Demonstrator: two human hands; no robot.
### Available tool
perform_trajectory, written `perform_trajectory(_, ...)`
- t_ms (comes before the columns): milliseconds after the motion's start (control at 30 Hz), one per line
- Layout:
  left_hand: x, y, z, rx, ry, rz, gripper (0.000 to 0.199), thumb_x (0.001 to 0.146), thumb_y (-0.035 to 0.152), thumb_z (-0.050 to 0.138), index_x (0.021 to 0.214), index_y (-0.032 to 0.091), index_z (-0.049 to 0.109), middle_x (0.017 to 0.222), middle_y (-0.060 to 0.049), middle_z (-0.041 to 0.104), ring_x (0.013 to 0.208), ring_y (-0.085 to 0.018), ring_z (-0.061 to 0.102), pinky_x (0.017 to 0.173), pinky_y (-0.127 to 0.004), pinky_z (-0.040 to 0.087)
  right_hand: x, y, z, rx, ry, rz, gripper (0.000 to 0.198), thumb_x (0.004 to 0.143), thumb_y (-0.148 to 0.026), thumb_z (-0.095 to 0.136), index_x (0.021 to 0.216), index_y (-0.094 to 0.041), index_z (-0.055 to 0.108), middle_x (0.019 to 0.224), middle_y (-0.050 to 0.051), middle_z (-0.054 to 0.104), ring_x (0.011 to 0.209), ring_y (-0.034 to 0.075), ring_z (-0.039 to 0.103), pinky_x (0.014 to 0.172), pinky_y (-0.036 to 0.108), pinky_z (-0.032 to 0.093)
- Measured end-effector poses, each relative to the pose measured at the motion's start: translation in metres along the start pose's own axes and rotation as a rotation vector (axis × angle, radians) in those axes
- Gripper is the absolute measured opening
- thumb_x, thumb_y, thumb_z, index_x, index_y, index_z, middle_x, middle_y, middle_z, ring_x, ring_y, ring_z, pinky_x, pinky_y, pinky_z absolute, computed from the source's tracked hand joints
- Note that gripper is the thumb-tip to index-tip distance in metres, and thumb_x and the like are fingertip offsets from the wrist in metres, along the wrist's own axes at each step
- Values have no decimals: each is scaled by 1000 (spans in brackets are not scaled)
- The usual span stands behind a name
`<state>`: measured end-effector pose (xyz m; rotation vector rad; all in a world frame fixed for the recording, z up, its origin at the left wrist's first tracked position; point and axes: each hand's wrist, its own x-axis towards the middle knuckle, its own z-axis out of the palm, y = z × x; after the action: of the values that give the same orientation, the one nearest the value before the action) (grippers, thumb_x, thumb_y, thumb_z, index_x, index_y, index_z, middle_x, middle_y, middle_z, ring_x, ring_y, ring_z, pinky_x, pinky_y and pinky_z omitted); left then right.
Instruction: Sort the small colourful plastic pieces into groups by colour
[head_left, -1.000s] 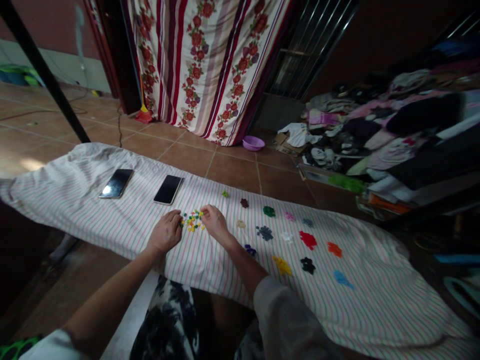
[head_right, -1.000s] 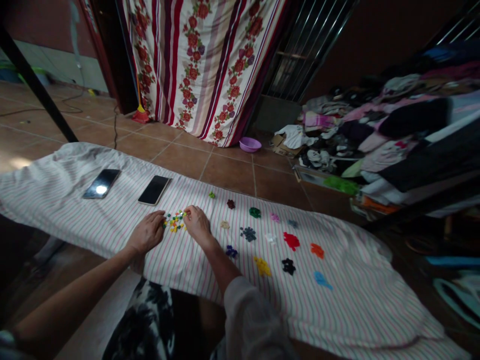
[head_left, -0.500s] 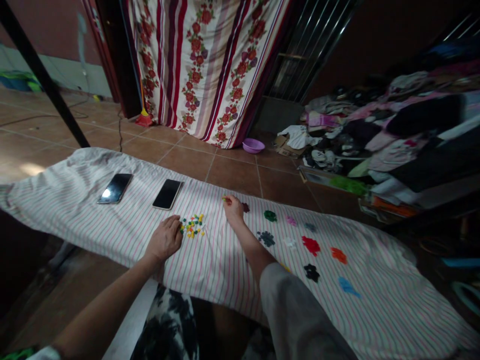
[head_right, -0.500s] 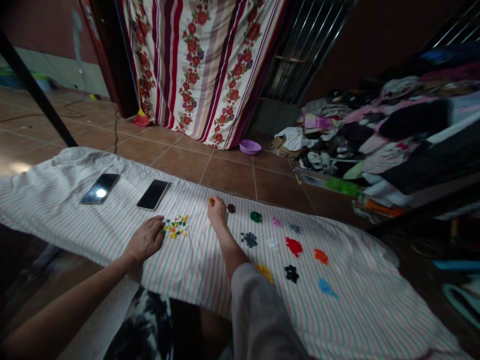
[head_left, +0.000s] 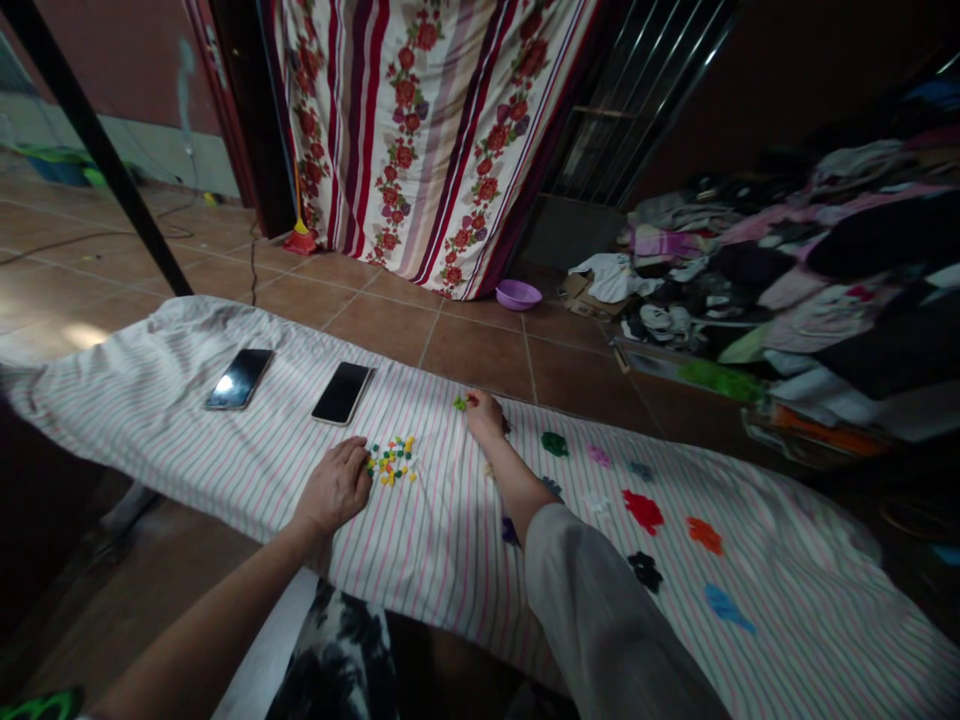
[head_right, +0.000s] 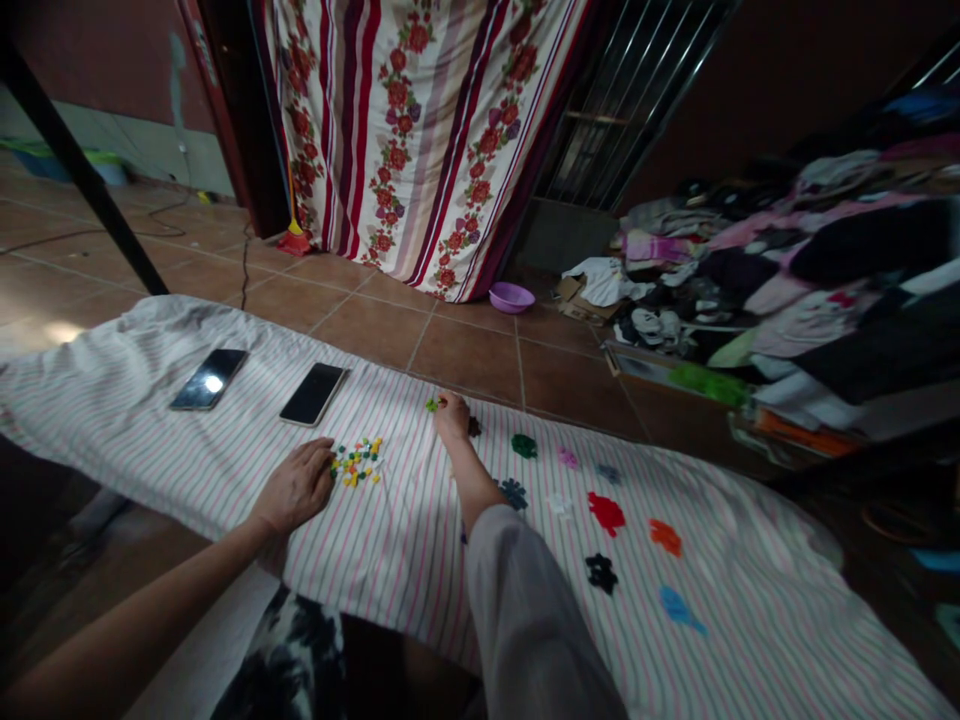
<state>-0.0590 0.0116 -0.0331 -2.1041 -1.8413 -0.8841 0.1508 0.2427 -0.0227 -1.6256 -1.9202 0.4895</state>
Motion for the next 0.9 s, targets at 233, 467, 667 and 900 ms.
perform_trajectory(233,1,0,-1,-6,-16,4,18,82,13,43,96,15,55,108,-14,62,112,-24,56,99,-42,48,-5,2,6,41,-25,-35,37,75,-8,45,96,-24,71,93,2,72,95,18,64,85,25,46)
perform_trajectory(467,0,-1,0,-3,-19,12,18,82,14,43,96,15,54,109,-14,62,113,-24,55,99,-42,48,-2,8,12,156,-53,-26,47,76,-4,44,114,-23,65,104,4,71,99,16,65,88,27,49)
perform_trajectory(667,1,0,-1,-11,1,10,17,82,15,43,95,16,54,108,-13,62,111,-24,56,98,-43,48,0,9,18,254,-35,-1,51,75,-7,46,121,-23,60,107,6,71,102,17,66,91,30,50)
perform_trajectory(900,0,0,0,-13,-22,-4,17,84,16,41,95,17,54,108,-13,62,113,-24,55,99,-43,47,-9,-3,5,162,54,-7,47,77,-7,41,118,-19,61,110,8,67,105,18,62,96,32,45)
